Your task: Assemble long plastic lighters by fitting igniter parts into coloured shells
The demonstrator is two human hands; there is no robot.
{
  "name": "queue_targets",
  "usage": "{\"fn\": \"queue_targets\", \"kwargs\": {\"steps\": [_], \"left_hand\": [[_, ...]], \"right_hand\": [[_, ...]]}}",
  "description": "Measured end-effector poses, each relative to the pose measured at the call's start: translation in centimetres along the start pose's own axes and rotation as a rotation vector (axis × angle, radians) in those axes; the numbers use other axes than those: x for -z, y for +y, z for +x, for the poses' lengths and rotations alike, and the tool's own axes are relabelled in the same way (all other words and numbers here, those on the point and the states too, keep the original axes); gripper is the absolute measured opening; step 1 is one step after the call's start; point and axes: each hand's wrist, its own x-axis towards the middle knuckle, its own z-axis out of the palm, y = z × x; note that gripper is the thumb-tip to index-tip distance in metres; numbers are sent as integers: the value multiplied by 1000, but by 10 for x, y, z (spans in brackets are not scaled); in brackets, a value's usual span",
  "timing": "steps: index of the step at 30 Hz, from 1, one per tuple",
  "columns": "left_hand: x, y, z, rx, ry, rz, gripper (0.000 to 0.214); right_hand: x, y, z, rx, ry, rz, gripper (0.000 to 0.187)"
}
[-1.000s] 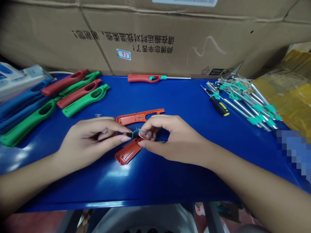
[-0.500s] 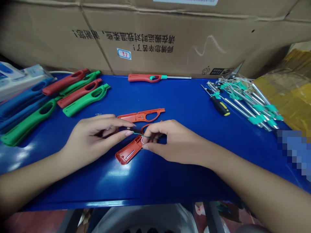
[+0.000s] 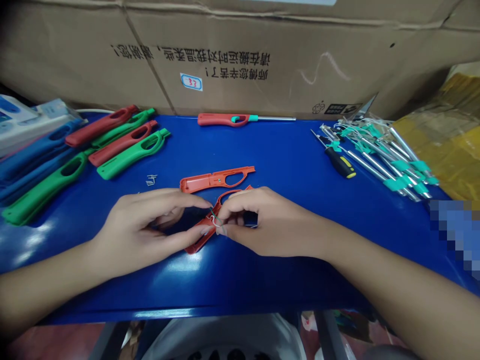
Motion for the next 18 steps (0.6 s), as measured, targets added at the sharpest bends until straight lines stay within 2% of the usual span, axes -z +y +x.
{"fn": "queue_targets", "kwargs": {"steps": [5, 10, 12, 16, 18], "left_hand": [[0, -4, 0, -21, -48, 0, 5], [2, -8, 2, 61, -68, 57, 18], [2, -9, 3, 104, -90, 84, 23], [2, -12, 6, 125, -150, 91, 18], [2, -13, 6, 155, -142, 77, 18]], "right_hand": [[1, -1, 0, 13, 8, -17, 11], [7, -2, -1, -46, 120, -68, 11], [10, -3, -2, -59, 126, -77, 10], [12, -3, -3, -98, 101, -89, 9], [12, -2, -2, -130, 109, -91, 10]]}}
